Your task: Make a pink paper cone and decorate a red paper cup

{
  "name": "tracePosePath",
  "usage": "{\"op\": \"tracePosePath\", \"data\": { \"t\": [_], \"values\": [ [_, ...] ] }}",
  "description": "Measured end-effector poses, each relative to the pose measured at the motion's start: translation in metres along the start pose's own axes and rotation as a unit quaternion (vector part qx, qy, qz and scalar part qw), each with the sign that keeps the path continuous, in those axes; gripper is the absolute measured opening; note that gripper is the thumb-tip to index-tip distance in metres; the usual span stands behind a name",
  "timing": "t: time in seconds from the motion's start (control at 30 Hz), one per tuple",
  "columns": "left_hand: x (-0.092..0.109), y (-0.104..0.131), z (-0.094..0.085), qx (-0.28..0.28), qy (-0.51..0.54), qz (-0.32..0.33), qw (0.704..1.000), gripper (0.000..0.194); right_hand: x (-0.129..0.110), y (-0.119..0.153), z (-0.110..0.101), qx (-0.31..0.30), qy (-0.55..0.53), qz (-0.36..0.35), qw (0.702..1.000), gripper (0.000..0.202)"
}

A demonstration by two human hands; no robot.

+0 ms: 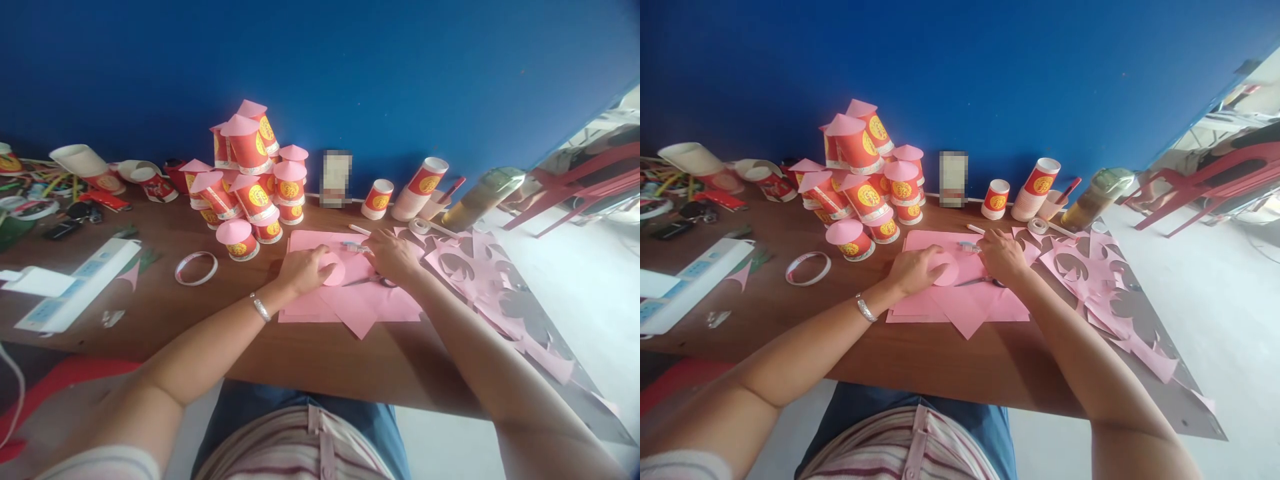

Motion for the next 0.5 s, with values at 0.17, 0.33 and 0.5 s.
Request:
{"op": "tracePosePath", "data": {
  "t": [0.17,0.33,0.5],
  "values": [
    [0.0001,-0.0011,-0.0008,0.0,-0.055,-0.024,0.998,0.047,-0.0025,-0.0007,0.0017,-0.005,0.03,0.01,0.999,0.026],
    [-0.0033,-0.0033,-0.0039,0.016,-0.037,-0.031,0.999,0.037,-0.0044,0.0016,0.0027,0.046,0.022,-0.001,0.999,0.024],
    [-0.0064,-0.0058,-0.0068,0.059,0.123,0.041,0.99,0.042,-0.0016,0.0074,0.0093,0.164,-0.181,0.031,0.969,0.022]
  ]
}}
Point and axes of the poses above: each hand's wrist, its own y-axis away from the middle knuckle, its own z-axis out of the palm, x = y × z, the point moved 3 cm from there along -y, towards the middle knuckle, and after that the axes turned 15 degrees about -z, right-handed, at the moved point
